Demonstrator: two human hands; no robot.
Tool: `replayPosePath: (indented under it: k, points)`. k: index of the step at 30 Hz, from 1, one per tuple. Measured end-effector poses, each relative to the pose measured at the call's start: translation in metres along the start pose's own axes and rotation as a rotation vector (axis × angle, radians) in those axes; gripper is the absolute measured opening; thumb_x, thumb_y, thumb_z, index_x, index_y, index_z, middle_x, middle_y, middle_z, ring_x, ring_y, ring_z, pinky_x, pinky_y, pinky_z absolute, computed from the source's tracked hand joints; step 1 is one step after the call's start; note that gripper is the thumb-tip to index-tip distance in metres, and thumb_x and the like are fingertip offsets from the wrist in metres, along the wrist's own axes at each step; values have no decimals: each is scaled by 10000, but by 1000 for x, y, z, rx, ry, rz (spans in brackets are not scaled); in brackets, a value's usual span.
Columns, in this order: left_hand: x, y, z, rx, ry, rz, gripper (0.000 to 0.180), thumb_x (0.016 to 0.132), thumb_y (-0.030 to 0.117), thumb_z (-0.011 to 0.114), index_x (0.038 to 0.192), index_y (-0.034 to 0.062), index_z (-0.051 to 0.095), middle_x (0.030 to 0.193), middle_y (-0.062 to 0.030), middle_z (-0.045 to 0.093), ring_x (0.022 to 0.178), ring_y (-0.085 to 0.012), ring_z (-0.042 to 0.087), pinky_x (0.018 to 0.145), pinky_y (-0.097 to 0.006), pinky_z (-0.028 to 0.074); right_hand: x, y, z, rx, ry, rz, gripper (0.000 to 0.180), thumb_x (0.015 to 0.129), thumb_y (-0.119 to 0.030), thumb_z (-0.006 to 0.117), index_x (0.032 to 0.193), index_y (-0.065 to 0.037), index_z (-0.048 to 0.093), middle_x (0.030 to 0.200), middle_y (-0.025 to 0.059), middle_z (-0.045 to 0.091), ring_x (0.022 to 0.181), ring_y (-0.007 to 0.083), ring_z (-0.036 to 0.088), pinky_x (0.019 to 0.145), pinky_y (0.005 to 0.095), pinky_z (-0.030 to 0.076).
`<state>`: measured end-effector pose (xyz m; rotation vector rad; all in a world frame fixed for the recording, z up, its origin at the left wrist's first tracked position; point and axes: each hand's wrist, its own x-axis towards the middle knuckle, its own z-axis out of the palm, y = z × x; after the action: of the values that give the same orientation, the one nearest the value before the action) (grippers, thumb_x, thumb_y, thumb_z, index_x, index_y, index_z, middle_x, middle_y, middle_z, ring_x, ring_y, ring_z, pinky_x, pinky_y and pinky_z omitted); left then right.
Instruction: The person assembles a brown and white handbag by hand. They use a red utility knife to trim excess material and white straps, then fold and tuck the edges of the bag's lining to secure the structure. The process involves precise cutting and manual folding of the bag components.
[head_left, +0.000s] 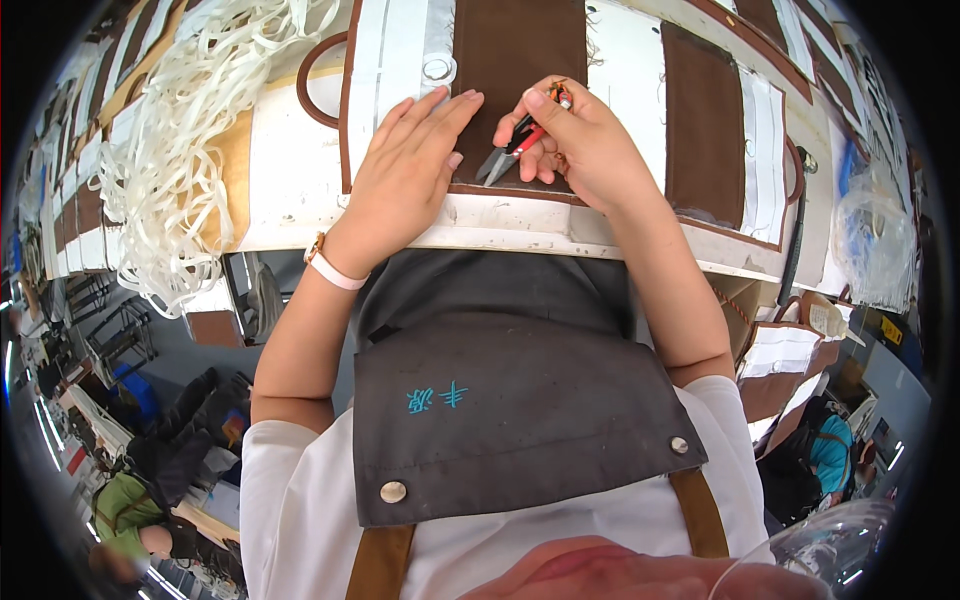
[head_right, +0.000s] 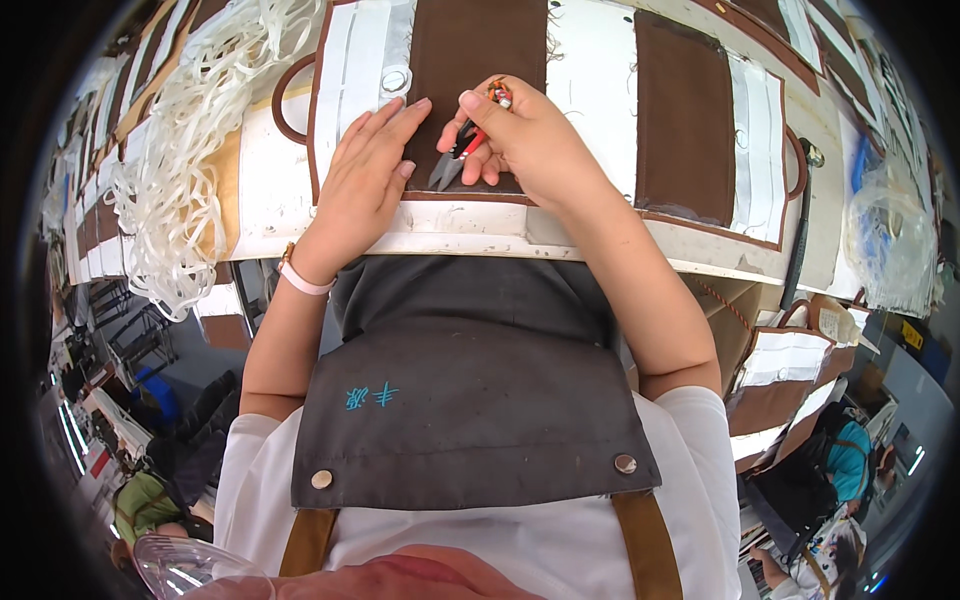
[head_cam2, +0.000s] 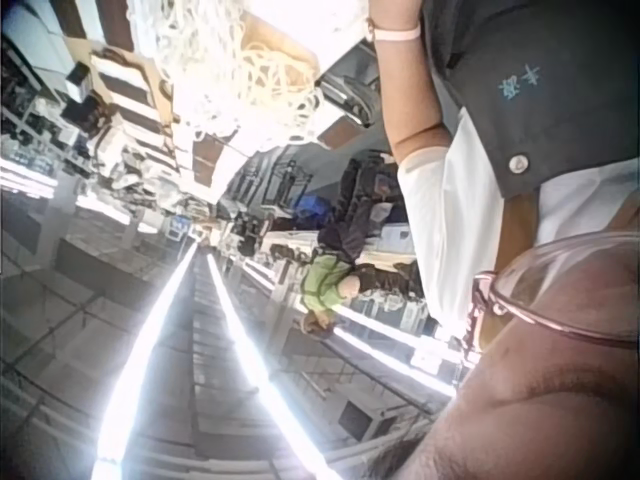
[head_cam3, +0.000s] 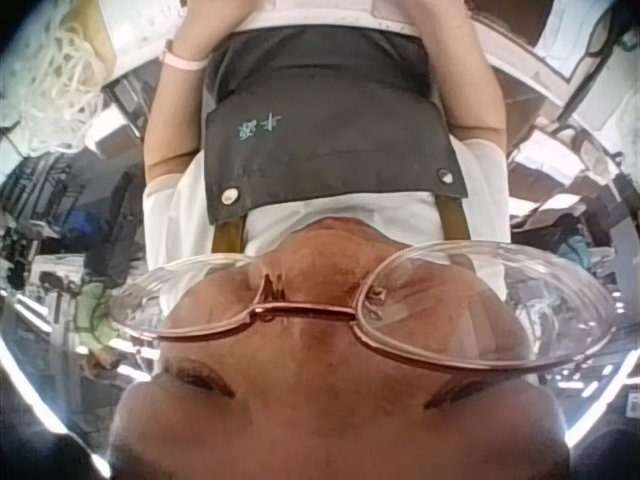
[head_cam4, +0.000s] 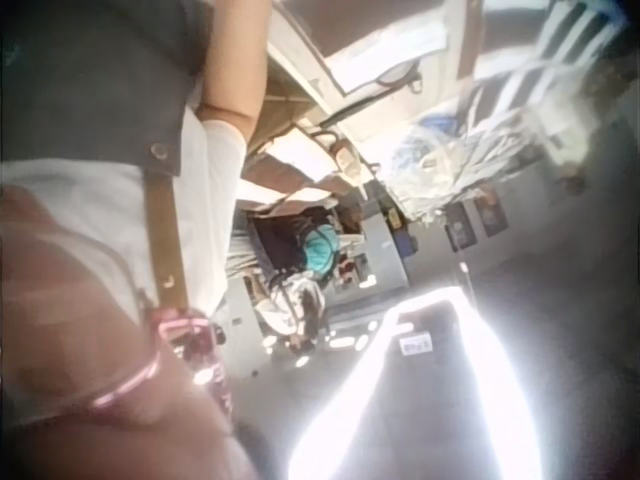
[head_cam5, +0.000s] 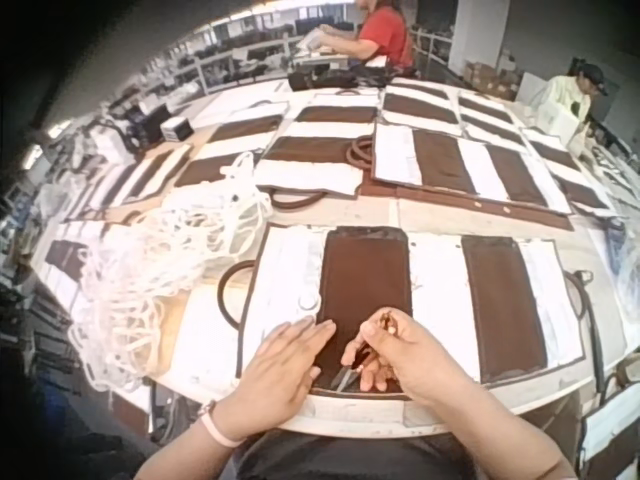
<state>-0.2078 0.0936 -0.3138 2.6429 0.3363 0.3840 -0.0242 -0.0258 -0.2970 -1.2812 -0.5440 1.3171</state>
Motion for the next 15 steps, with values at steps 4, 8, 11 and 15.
replayPosePath:
  k: [4,8,11,15]
  points:
    - [0,0,0,-7,6,8,530,911,7,523,1433,56,441,1453,-92,491,1382,-300,410,1150,-452,290,-3,-5,-14,-16,-52,41,244,1033,-284,510,989,-45,493,880,147,684,540,128,614,457,212,452]
    - [0,0,0,-13,14,10,539,909,6,529,1437,59,438,1452,-92,493,1377,-300,415,1150,-446,293,-7,-5,-22,-7,-78,33,243,1035,-290,506,992,-51,496,867,142,676,536,130,618,451,212,454]
    - [0,0,0,-8,17,11,545,908,5,534,1441,62,434,1452,-92,493,1375,-299,417,1150,-444,293,-11,-6,-34,-20,-65,65,241,1036,-285,505,999,-47,498,867,150,676,542,135,628,452,212,459]
    - [0,2,0,12,16,7,548,908,6,534,1443,63,432,1456,-91,489,1376,-295,416,1151,-443,292,-21,-9,-43,40,-18,-3,249,1038,-276,500,983,-34,506,899,181,683,559,144,643,462,212,475]
